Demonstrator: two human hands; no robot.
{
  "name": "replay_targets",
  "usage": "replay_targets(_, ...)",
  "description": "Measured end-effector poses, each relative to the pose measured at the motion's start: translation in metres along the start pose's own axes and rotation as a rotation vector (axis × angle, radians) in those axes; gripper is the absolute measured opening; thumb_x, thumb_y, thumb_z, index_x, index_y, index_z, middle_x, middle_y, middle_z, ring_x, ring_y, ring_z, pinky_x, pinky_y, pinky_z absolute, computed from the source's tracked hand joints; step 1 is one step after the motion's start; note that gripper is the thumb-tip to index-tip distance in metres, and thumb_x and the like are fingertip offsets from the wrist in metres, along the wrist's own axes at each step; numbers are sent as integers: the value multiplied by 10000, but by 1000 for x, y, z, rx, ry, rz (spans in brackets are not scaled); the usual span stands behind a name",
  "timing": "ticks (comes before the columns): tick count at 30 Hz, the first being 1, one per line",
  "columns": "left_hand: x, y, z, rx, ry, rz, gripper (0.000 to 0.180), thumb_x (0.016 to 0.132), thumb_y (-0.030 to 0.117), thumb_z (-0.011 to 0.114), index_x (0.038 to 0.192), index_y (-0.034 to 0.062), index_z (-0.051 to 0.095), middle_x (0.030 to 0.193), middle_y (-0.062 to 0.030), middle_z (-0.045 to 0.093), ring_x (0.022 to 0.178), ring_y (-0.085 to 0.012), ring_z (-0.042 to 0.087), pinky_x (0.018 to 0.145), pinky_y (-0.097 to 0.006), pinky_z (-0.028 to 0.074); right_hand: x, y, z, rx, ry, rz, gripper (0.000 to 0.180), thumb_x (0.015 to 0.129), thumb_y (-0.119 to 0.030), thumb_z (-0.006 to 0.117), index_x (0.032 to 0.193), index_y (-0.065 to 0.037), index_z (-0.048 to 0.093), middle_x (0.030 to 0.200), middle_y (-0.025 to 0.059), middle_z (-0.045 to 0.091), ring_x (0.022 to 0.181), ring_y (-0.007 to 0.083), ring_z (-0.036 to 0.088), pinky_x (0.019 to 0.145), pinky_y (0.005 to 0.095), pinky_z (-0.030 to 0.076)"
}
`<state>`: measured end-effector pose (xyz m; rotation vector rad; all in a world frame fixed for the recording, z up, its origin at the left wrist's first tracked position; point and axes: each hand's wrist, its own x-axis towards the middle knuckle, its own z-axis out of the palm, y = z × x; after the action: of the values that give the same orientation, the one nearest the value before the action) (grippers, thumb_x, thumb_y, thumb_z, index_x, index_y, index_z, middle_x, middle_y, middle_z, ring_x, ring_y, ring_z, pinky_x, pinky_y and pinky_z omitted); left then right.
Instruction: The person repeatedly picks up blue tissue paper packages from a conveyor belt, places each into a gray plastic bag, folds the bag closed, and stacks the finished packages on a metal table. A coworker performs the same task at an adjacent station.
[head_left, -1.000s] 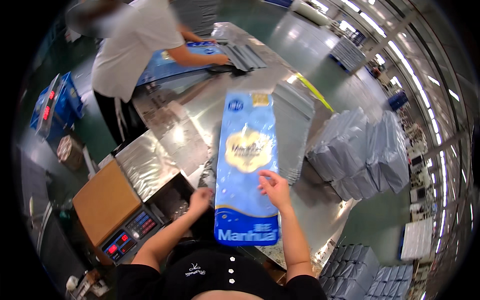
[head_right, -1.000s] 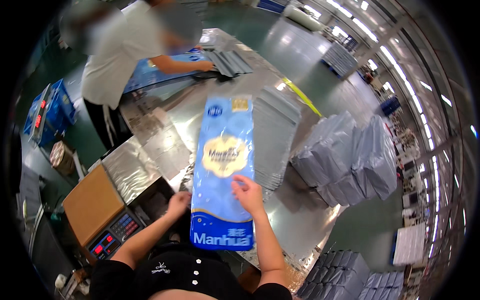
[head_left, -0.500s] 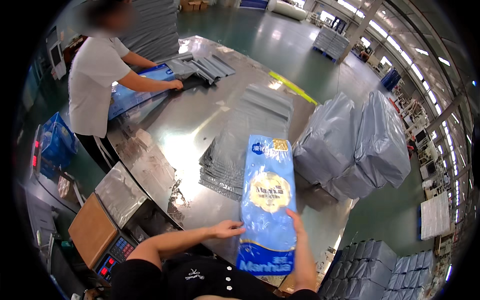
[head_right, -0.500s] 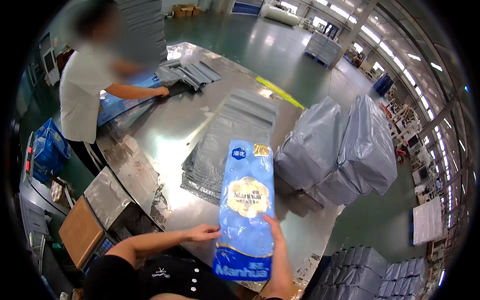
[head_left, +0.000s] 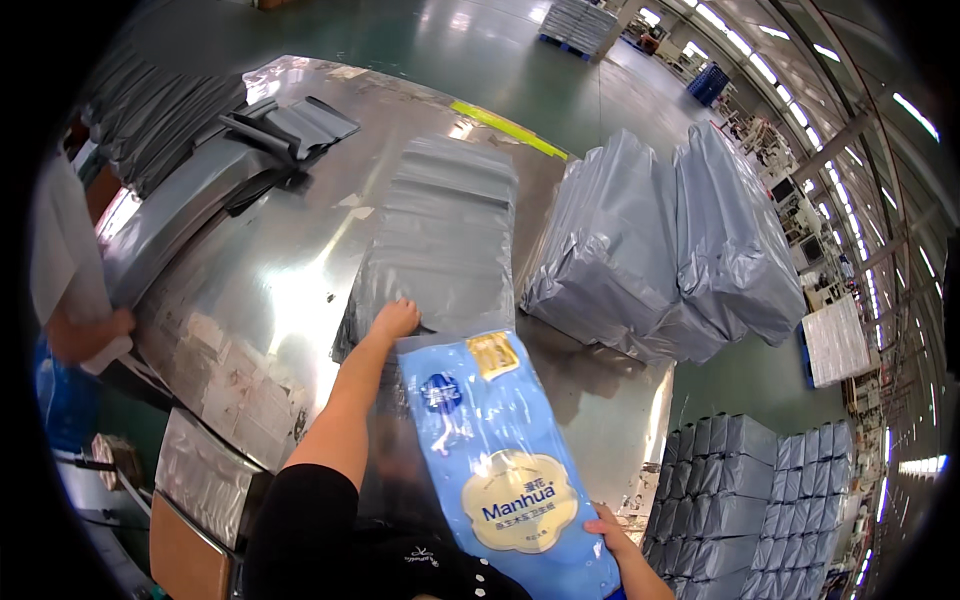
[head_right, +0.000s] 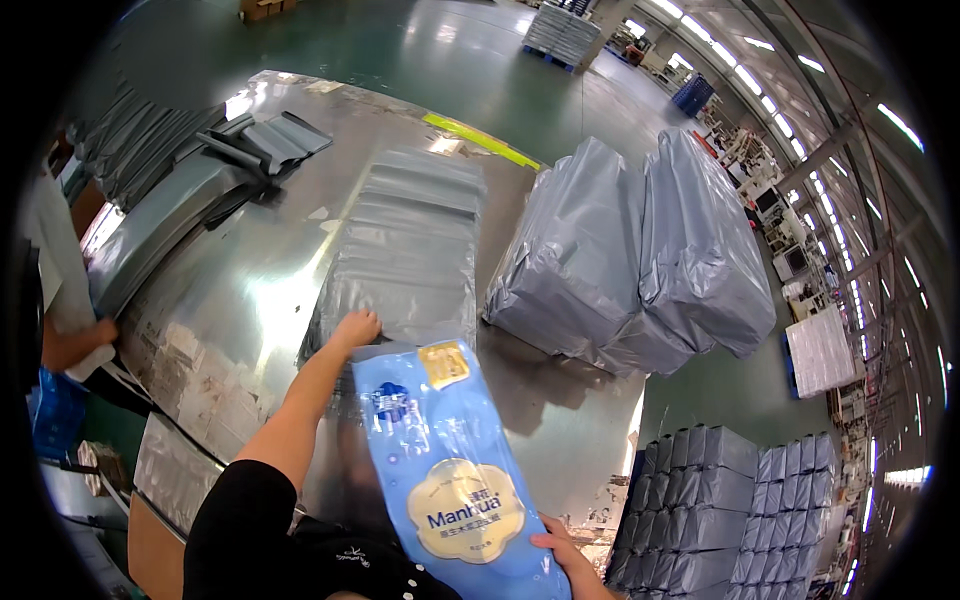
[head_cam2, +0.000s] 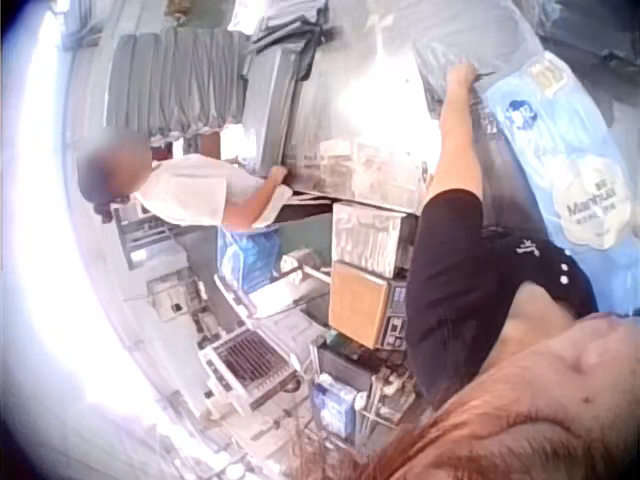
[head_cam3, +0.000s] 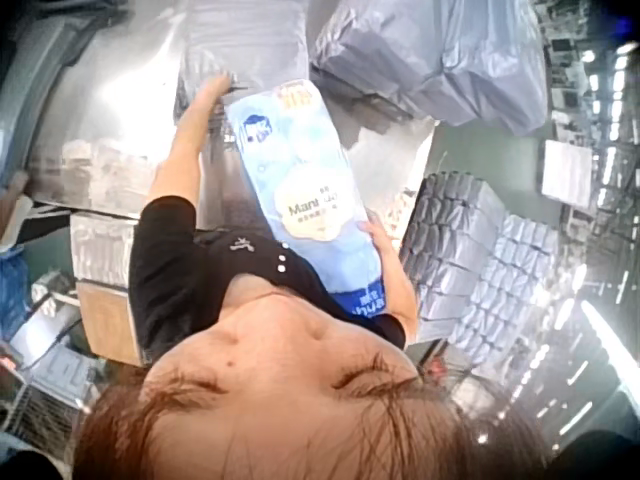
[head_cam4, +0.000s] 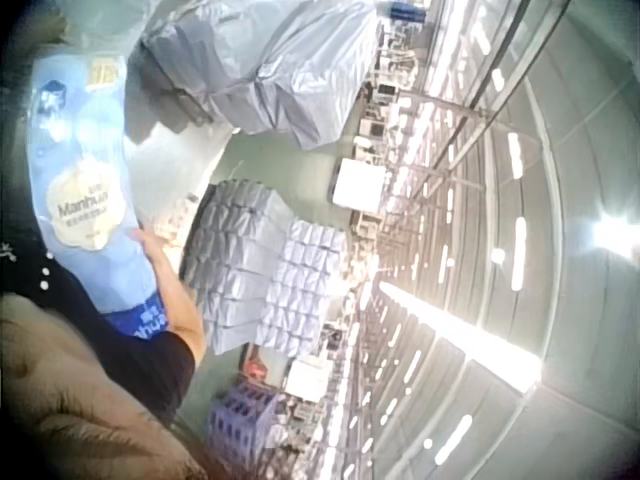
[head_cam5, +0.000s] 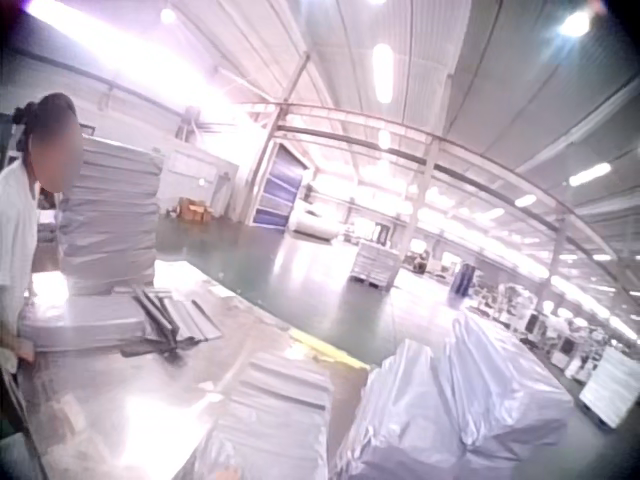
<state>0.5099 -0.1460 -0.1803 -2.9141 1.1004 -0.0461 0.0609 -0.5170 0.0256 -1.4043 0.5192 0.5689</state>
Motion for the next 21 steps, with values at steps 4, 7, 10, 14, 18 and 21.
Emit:
replay_targets(4,14,-35,-38,-155,185,46,174,887,256,528,851,110,615,843,-108,627,756,-312,645,610,-435,523,65,-6,17,105,-132,99,767,693,-310,691,1324,61,463,1218,168,588,1088,241,575,935,325,453)
replay_targets(7,8,-71,-67,-153,224,4,251,921,340,524,835,108,570,752,-97,612,615,-319,623,570,-433,506,126,3,23,190,-268,142,769,698,-312,681,1331,58,451,1214,177,584,1079,252,585,918,332,471)
replay_targets(10,-5,-91,-101,-112,193,42,205,913,297,529,837,108,548,750,-97,610,653,-328,631,567,-413,509,163,-1,34,267,-310,139,766,712,-321,662,1343,49,434,1224,176,575,1063,254,594,902,338,486)
replay_targets(14,-12,-120,-88,-96,157,84,119,859,177,544,920,84,501,845,-117,555,734,-316,633,593,-400,519,181,-27,40,330,-164,30,749,737,-330,634,1363,20,418,1238,175,563,1046,251,601,887,344,500)
replay_targets(18,11,-102,-67,-208,300,75,170,813,57,523,969,56,456,934,-150,483,810,-336,608,646,-417,526,250,-25,42,346,-20,-210,660,809,-352,609,1347,-3,453,1213,177,585,1068,276,598,890,344,493)
replay_targets(21,45,-91,-46,-363,513,-6,192,816,32,512,993,41,441,985,-180,466,850,-395,576,666,-453,514,316,-10,58,-419,325,-451,499,946,-396,478,1194,25,578,1125,174,633,1053,301,597,926,357,443)
